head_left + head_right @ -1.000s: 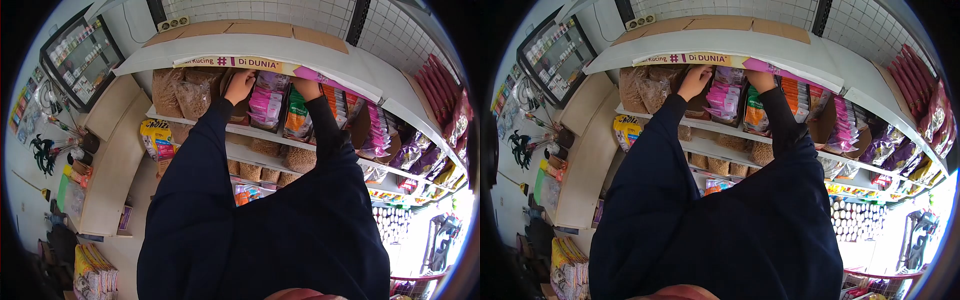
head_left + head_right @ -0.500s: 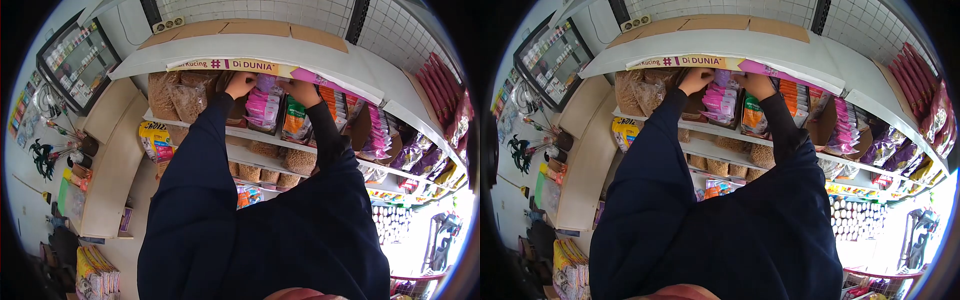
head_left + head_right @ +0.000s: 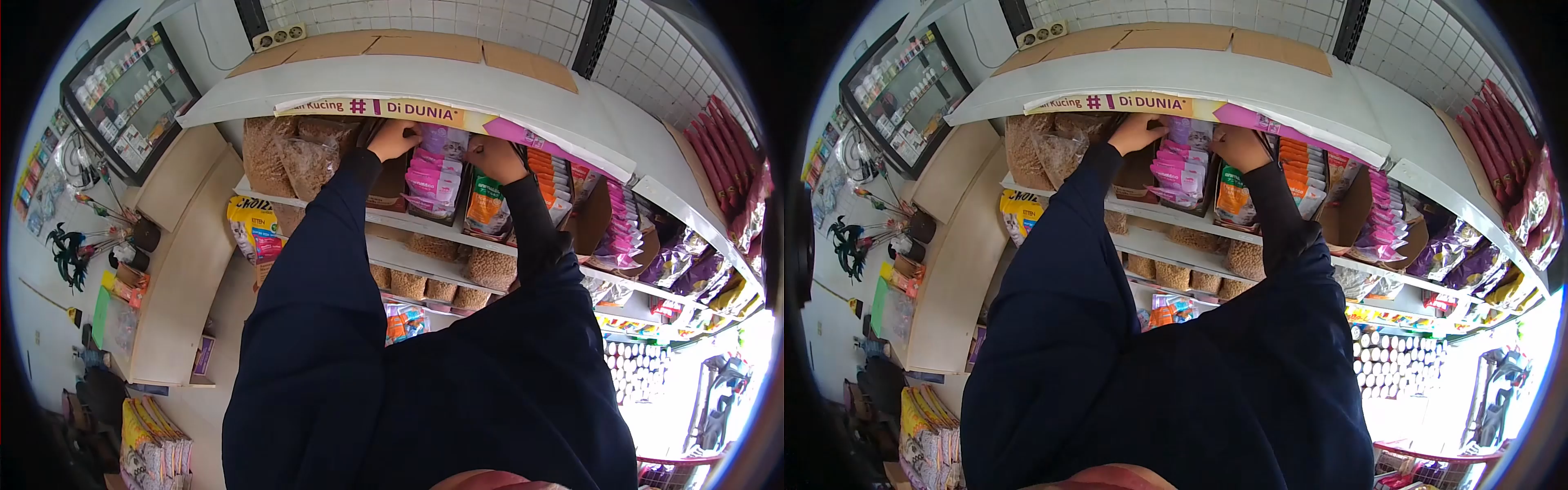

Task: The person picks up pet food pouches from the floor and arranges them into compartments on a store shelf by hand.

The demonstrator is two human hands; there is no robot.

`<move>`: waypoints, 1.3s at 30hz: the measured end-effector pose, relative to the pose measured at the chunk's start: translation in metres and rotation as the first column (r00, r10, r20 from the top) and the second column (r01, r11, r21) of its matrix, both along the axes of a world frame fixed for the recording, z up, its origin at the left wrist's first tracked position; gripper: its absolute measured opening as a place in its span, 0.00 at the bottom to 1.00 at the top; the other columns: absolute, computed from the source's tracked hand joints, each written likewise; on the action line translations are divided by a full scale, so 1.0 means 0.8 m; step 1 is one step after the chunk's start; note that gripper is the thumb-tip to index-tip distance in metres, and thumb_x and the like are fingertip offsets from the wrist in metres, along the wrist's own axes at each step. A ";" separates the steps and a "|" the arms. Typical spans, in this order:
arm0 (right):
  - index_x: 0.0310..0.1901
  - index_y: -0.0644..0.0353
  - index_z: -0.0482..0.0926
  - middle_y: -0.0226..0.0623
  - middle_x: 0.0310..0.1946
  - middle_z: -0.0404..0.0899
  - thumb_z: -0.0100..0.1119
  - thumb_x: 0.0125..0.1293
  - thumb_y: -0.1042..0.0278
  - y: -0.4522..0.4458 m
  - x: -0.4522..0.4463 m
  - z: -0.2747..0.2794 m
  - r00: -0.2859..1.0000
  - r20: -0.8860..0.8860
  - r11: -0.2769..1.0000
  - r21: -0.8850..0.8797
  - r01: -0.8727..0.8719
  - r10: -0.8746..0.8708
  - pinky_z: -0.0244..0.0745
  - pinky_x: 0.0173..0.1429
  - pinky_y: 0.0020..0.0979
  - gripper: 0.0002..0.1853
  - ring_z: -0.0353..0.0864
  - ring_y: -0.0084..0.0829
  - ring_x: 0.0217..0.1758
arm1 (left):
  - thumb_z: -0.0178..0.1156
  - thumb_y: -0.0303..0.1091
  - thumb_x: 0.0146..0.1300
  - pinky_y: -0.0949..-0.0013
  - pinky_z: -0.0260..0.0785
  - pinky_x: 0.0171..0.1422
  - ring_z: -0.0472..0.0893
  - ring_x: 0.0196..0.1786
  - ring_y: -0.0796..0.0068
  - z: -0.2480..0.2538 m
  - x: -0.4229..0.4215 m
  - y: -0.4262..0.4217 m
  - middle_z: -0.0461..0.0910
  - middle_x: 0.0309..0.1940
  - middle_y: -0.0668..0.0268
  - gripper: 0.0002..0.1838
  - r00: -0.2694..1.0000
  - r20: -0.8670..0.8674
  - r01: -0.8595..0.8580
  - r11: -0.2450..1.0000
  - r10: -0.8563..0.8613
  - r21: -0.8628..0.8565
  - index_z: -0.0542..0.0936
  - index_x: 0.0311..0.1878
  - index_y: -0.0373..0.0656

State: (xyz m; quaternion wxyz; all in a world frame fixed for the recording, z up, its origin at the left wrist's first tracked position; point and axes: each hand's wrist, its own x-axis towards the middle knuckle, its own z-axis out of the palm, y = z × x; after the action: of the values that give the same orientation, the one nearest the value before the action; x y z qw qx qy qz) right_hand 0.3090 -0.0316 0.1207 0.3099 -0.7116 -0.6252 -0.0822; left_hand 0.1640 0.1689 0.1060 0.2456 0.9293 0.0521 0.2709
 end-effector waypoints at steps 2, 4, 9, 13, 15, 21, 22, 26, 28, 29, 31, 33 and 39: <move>0.26 0.63 0.78 0.41 0.22 0.77 0.63 0.47 0.61 -0.003 -0.003 0.002 0.999 0.043 0.999 -0.007 0.032 -0.032 0.70 0.34 0.32 0.12 0.77 0.37 0.27 | 0.63 0.32 0.48 0.63 0.64 0.49 0.73 0.43 0.58 0.001 0.001 -0.004 0.75 0.34 0.54 0.10 0.997 0.064 0.039 0.999 -0.038 -0.030 0.77 0.31 0.36; 0.26 0.63 0.78 0.40 0.22 0.77 0.64 0.46 0.60 -0.001 -0.005 0.002 0.994 0.087 0.998 -0.013 0.067 -0.066 0.70 0.34 0.33 0.13 0.77 0.38 0.27 | 0.64 0.33 0.48 0.63 0.64 0.49 0.74 0.42 0.59 -0.003 0.003 0.000 0.76 0.34 0.55 0.10 1.000 -0.008 0.019 1.000 -0.019 0.000 0.77 0.30 0.36; 0.26 0.61 0.79 0.41 0.25 0.77 0.64 0.46 0.57 -0.002 -0.003 0.014 0.995 -0.099 0.995 -0.101 0.007 -0.017 0.70 0.37 0.33 0.14 0.77 0.39 0.31 | 0.64 0.36 0.49 0.62 0.62 0.54 0.72 0.49 0.59 0.009 0.009 0.005 0.75 0.42 0.55 0.16 0.936 -0.343 -0.066 0.996 0.082 0.058 0.76 0.39 0.37; 0.26 0.61 0.79 0.41 0.27 0.78 0.64 0.47 0.58 0.003 0.001 0.010 0.999 0.013 1.000 0.002 0.031 -0.031 0.70 0.39 0.33 0.14 0.77 0.39 0.32 | 0.65 0.39 0.49 0.62 0.53 0.64 0.61 0.62 0.55 0.016 0.001 0.007 0.63 0.58 0.53 0.34 0.998 -0.051 -0.038 0.997 0.041 0.060 0.63 0.58 0.38; 0.26 0.61 0.78 0.42 0.26 0.78 0.64 0.46 0.57 0.007 0.005 0.007 0.997 0.062 0.998 -0.052 0.043 -0.040 0.71 0.39 0.33 0.14 0.77 0.39 0.33 | 0.66 0.39 0.48 0.61 0.57 0.61 0.66 0.57 0.56 0.019 0.003 0.005 0.67 0.55 0.54 0.32 0.992 -0.116 -0.040 0.998 0.045 0.046 0.65 0.56 0.38; 0.23 0.64 0.77 0.44 0.23 0.77 0.66 0.41 0.60 0.019 0.004 -0.001 0.997 0.044 0.979 -0.188 0.075 -0.068 0.72 0.36 0.34 0.15 0.78 0.39 0.29 | 0.66 0.37 0.46 0.63 0.65 0.48 0.75 0.42 0.60 -0.003 0.020 0.017 0.77 0.36 0.55 0.19 0.970 -0.238 -0.026 0.992 0.055 0.121 0.76 0.38 0.35; 0.23 0.64 0.77 0.44 0.23 0.77 0.66 0.41 0.60 0.019 0.002 0.001 0.997 0.044 0.980 -0.187 0.075 -0.068 0.72 0.36 0.34 0.15 0.78 0.39 0.29 | 0.66 0.37 0.46 0.63 0.65 0.48 0.75 0.42 0.60 -0.006 0.021 0.019 0.77 0.36 0.55 0.19 0.970 -0.238 -0.026 0.992 0.055 0.123 0.76 0.38 0.35; 0.27 0.66 0.77 0.45 0.24 0.77 0.66 0.39 0.58 0.026 -0.003 0.006 0.969 0.218 0.954 -0.248 0.170 -0.116 0.72 0.37 0.34 0.18 0.78 0.43 0.30 | 0.66 0.41 0.46 0.64 0.65 0.45 0.75 0.39 0.59 0.005 0.029 0.017 0.77 0.32 0.54 0.18 0.934 -0.339 -0.045 0.980 0.110 0.196 0.78 0.32 0.35; 0.28 0.66 0.77 0.46 0.26 0.78 0.66 0.38 0.57 0.029 -0.001 0.006 0.962 0.231 0.936 -0.282 0.210 -0.146 0.72 0.38 0.35 0.20 0.78 0.43 0.32 | 0.66 0.45 0.46 0.65 0.65 0.46 0.75 0.41 0.63 0.032 0.027 0.006 0.78 0.35 0.57 0.20 0.828 -0.545 -0.006 0.973 0.134 0.229 0.78 0.36 0.39; 0.31 0.67 0.77 0.47 0.27 0.78 0.66 0.39 0.57 0.030 0.001 0.007 0.963 0.240 0.931 -0.305 0.198 -0.126 0.72 0.40 0.36 0.21 0.78 0.44 0.34 | 0.66 0.45 0.46 0.65 0.65 0.46 0.75 0.41 0.63 0.035 0.024 0.005 0.78 0.35 0.57 0.20 0.832 -0.540 -0.002 0.972 0.132 0.234 0.78 0.36 0.39; 0.33 0.67 0.77 0.49 0.29 0.78 0.65 0.40 0.57 0.025 0.003 0.012 0.963 0.244 0.928 -0.322 0.190 -0.113 0.72 0.42 0.37 0.22 0.78 0.44 0.36 | 0.66 0.43 0.46 0.64 0.64 0.52 0.75 0.45 0.61 0.043 0.013 0.008 0.78 0.38 0.57 0.19 0.974 -0.224 -0.011 0.992 0.039 0.126 0.79 0.38 0.40; 0.36 0.68 0.77 0.50 0.32 0.77 0.65 0.41 0.57 0.019 0.001 0.016 0.997 0.044 0.946 -0.317 0.068 -0.057 0.71 0.45 0.37 0.24 0.77 0.44 0.39 | 0.66 0.42 0.47 0.64 0.63 0.53 0.75 0.45 0.63 0.050 0.017 0.016 0.78 0.40 0.60 0.18 0.941 -0.330 0.066 0.997 -0.077 -0.044 0.79 0.38 0.41; 0.36 0.67 0.77 0.49 0.35 0.77 0.66 0.42 0.58 0.023 -0.007 0.015 0.971 0.223 0.945 -0.294 0.146 -0.081 0.70 0.46 0.36 0.23 0.76 0.44 0.41 | 0.64 0.32 0.49 0.65 0.66 0.48 0.76 0.42 0.64 0.034 0.021 0.004 0.78 0.34 0.63 0.13 0.949 -0.315 0.027 0.986 0.027 0.165 0.77 0.39 0.41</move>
State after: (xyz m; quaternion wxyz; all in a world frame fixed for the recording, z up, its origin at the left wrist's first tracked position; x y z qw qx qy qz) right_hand 0.3030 -0.0133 0.1330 0.1230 -0.7737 -0.6170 -0.0754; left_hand 0.1806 0.1720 0.1332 0.1551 0.9780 0.0678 0.1222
